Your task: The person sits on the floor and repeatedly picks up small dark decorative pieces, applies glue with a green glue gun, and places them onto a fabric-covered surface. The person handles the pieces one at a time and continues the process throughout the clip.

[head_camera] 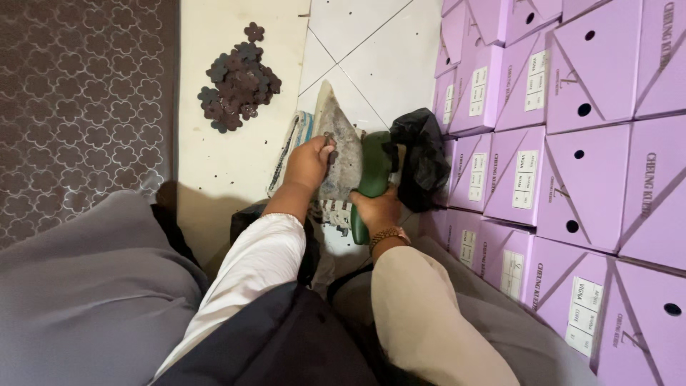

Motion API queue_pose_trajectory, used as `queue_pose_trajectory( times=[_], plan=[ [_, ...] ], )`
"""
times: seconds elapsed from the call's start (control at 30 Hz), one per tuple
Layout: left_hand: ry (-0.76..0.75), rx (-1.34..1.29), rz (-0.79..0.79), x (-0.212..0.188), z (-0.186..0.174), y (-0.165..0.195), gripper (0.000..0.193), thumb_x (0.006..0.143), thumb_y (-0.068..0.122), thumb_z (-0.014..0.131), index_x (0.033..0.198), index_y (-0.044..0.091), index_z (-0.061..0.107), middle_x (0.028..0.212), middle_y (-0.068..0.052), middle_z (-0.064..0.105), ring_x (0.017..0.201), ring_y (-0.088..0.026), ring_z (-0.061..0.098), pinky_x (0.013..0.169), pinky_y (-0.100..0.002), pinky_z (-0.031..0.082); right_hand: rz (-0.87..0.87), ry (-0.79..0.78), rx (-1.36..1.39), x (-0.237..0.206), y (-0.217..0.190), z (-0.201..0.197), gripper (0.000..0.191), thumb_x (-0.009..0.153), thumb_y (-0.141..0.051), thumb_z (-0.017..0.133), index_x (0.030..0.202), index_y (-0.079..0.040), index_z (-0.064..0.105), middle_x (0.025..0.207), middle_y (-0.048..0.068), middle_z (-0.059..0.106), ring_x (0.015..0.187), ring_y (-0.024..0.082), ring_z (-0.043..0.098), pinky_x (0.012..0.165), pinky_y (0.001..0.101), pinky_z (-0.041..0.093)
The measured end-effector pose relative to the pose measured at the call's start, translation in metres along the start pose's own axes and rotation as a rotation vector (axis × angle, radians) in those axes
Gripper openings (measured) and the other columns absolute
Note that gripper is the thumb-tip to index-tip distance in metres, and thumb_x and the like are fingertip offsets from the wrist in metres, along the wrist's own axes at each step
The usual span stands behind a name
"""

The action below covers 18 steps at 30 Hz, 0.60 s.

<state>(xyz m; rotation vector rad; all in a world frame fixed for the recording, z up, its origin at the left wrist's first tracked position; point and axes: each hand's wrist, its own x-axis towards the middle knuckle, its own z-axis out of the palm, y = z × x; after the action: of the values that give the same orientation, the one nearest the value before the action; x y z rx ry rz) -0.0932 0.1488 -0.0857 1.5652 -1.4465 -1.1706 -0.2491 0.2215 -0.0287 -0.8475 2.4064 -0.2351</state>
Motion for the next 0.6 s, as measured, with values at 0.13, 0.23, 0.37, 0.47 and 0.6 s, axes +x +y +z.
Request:
queue_pose_trajectory(
  times=[0.13,0.23,0.37,0.47,0.6],
  plan=[
    [0.003,0.011,-0.004,-0.001,-0.006,0.002,0.013,0.098,0.022,0.065,0.103,0.010,0.070,0.098,-0.017,0.073,0.091,-0.039,0.068,0.080,-0.045,0.054,0.067,-0.049,-0.090,-0.006,-0.006,0.003,0.098,0.057,-0.047,0.087,0.142,-0.011,0.052,0.135,0.017,0.065,0.126,0.034,0.062,0.111,0.0420,0.047],
    [0.015,-0.045,-0.005,0.000,-0.008,0.000,0.014,0.097,0.021,0.065,0.105,0.011,0.069,0.097,-0.016,0.074,0.091,-0.037,0.070,0.081,-0.043,0.055,0.070,-0.055,-0.086,-0.007,-0.009,0.004,0.104,0.056,-0.047,0.090,0.143,-0.010,0.047,0.137,0.018,0.058,0.128,0.036,0.056,0.109,0.0435,0.044],
    [0.006,-0.046,0.007,0.001,-0.009,-0.001,0.013,0.097,0.022,0.065,0.104,0.011,0.070,0.097,-0.015,0.075,0.091,-0.035,0.072,0.081,-0.041,0.056,0.077,-0.039,-0.078,-0.010,-0.010,0.005,0.100,0.056,-0.046,0.090,0.141,-0.012,0.049,0.137,0.018,0.058,0.127,0.037,0.057,0.109,0.0438,0.044],
    [-0.007,-0.009,-0.002,0.001,-0.011,0.001,0.014,0.098,0.023,0.065,0.105,0.012,0.070,0.098,-0.015,0.075,0.092,-0.036,0.071,0.080,-0.042,0.056,0.087,-0.043,-0.031,-0.013,-0.011,0.004,0.096,0.055,-0.044,0.089,0.139,-0.015,0.052,0.135,0.015,0.063,0.126,0.035,0.060,0.110,0.0421,0.046],
    [-0.035,0.028,-0.040,-0.002,-0.015,0.007,0.014,0.099,0.024,0.064,0.106,0.012,0.068,0.097,-0.016,0.074,0.092,-0.038,0.070,0.081,-0.043,0.054,0.099,-0.053,-0.024,-0.014,-0.013,0.004,0.099,0.055,-0.044,0.089,0.141,-0.016,0.049,0.137,0.014,0.061,0.127,0.036,0.058,0.111,0.0416,0.044]
  ],
)
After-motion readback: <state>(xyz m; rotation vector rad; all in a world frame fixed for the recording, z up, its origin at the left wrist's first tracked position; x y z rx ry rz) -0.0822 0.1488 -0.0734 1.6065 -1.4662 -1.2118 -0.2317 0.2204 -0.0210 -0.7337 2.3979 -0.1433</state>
